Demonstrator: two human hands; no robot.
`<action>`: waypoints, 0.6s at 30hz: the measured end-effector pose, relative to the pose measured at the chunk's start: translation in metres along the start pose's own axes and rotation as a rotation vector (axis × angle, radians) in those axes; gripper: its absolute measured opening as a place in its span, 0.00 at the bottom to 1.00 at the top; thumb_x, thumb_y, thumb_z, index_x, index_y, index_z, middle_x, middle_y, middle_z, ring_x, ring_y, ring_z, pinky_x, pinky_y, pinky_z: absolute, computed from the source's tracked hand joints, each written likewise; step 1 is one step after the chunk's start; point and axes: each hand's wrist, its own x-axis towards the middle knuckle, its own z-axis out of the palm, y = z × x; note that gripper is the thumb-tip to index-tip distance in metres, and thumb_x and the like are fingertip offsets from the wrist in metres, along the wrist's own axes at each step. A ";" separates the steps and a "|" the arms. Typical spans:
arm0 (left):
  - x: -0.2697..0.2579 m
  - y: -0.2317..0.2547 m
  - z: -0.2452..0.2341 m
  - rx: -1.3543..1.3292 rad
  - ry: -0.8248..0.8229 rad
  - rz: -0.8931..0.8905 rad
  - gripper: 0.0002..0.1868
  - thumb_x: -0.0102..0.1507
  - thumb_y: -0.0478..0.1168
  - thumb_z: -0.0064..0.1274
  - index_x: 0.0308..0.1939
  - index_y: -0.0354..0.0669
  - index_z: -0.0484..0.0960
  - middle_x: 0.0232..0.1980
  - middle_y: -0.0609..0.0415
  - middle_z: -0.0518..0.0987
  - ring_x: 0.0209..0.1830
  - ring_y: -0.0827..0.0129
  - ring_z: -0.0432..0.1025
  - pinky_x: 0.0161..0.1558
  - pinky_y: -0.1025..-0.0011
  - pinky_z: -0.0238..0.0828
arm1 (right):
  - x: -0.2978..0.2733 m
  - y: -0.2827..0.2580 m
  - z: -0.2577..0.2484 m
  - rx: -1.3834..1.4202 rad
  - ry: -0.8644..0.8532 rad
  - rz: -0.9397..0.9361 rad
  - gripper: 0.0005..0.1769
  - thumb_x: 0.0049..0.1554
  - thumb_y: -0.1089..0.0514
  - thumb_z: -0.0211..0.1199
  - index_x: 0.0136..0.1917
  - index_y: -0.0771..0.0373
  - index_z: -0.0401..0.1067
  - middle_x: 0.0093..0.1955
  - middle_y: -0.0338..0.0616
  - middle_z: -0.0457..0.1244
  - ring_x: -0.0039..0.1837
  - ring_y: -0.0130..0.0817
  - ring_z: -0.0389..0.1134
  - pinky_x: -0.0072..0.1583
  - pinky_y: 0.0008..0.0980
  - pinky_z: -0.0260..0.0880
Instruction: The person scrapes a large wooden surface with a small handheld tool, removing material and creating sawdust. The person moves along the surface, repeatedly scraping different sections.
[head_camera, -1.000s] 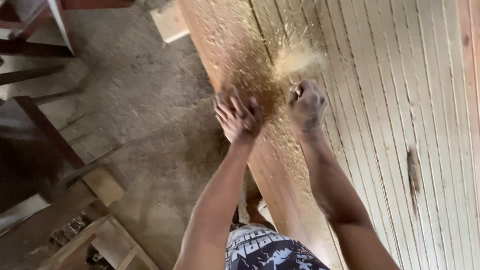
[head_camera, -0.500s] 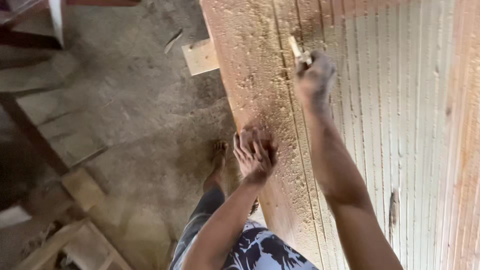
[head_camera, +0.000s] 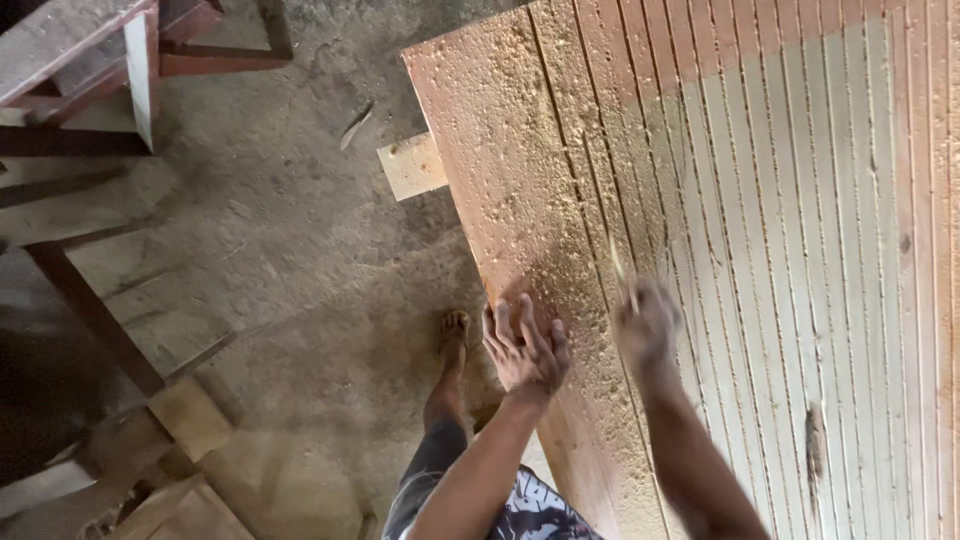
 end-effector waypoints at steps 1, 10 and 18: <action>0.003 -0.002 -0.001 0.005 -0.004 -0.004 0.37 0.66 0.55 0.50 0.75 0.45 0.59 0.74 0.34 0.53 0.73 0.27 0.49 0.69 0.30 0.52 | 0.027 0.010 0.033 -0.026 0.039 -0.039 0.06 0.63 0.63 0.58 0.43 0.61 0.70 0.39 0.42 0.64 0.40 0.30 0.66 0.39 0.29 0.67; 0.014 -0.003 0.004 -0.018 0.074 0.105 0.41 0.65 0.57 0.49 0.76 0.42 0.55 0.73 0.32 0.53 0.71 0.26 0.50 0.65 0.29 0.56 | 0.125 0.031 0.109 0.104 0.196 -0.226 0.12 0.61 0.69 0.60 0.37 0.61 0.64 0.33 0.41 0.58 0.36 0.29 0.61 0.37 0.34 0.62; 0.000 -0.003 0.007 0.019 0.019 0.023 0.36 0.68 0.57 0.46 0.76 0.48 0.57 0.74 0.37 0.51 0.73 0.30 0.50 0.68 0.30 0.55 | 0.039 -0.003 0.026 0.014 0.026 -0.037 0.13 0.68 0.60 0.61 0.40 0.62 0.70 0.31 0.37 0.60 0.29 0.22 0.57 0.28 0.24 0.56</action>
